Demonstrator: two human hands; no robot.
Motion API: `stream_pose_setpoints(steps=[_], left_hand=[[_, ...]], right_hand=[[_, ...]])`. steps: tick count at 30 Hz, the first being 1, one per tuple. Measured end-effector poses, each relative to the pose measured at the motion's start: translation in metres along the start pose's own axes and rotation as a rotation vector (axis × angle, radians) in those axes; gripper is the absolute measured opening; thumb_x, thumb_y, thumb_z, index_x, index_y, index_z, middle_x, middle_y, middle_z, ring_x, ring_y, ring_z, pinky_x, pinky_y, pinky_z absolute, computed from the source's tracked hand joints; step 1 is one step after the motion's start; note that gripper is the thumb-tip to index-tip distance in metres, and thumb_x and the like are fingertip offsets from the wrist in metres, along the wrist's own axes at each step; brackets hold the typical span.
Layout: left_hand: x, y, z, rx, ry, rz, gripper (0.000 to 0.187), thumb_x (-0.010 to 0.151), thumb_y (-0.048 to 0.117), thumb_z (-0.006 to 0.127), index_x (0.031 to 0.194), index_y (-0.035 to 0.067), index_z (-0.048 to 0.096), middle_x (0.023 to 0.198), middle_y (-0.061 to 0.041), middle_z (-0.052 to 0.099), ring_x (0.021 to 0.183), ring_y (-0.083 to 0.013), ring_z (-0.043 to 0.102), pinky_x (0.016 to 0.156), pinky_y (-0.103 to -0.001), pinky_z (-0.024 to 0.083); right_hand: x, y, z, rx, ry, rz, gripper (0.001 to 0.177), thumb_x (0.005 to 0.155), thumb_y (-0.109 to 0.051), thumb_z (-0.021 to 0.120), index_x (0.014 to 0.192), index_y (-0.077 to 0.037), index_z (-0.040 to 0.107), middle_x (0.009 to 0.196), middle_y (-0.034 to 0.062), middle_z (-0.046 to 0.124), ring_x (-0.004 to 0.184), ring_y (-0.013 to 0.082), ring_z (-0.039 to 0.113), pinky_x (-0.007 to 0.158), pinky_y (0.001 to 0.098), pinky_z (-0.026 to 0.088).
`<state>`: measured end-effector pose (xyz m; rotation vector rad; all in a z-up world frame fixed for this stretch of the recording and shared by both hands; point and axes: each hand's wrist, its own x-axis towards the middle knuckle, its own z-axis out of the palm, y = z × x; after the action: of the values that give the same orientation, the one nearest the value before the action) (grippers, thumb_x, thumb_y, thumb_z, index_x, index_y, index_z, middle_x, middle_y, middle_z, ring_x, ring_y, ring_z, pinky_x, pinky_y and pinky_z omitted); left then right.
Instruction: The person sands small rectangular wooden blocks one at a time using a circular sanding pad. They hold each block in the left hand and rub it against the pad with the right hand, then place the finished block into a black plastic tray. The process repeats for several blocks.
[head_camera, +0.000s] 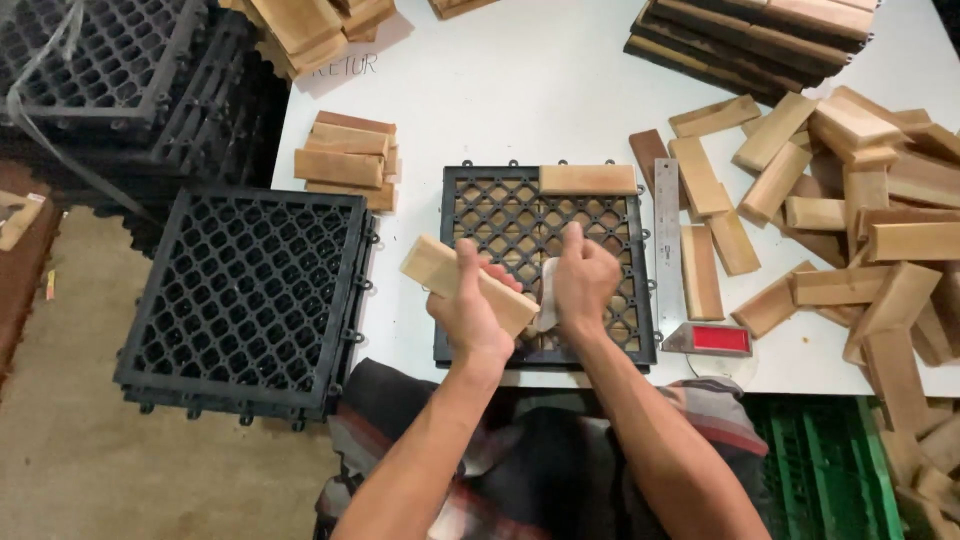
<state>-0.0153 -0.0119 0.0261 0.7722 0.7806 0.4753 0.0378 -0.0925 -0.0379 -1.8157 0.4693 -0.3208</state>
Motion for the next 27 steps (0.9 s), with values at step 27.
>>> stream_pose_setpoints(steps=[27], left_hand=[[0.022, 0.017, -0.023, -0.252, -0.251, -0.355, 0.047, 0.099, 0.054, 0.058, 0.089, 0.008, 0.064, 0.078, -0.009, 0.071, 0.069, -0.0213, 0.069, 0.067, -0.035, 0.063]], right_hand=[[0.005, -0.034, -0.08, 0.494, -0.707, 0.535, 0.064, 0.095, -0.074, 0.052, 0.066, -0.018, 0.061, 0.054, -0.0006, 0.05, 0.04, 0.0128, 0.047, 0.036, 0.0253, 0.034]])
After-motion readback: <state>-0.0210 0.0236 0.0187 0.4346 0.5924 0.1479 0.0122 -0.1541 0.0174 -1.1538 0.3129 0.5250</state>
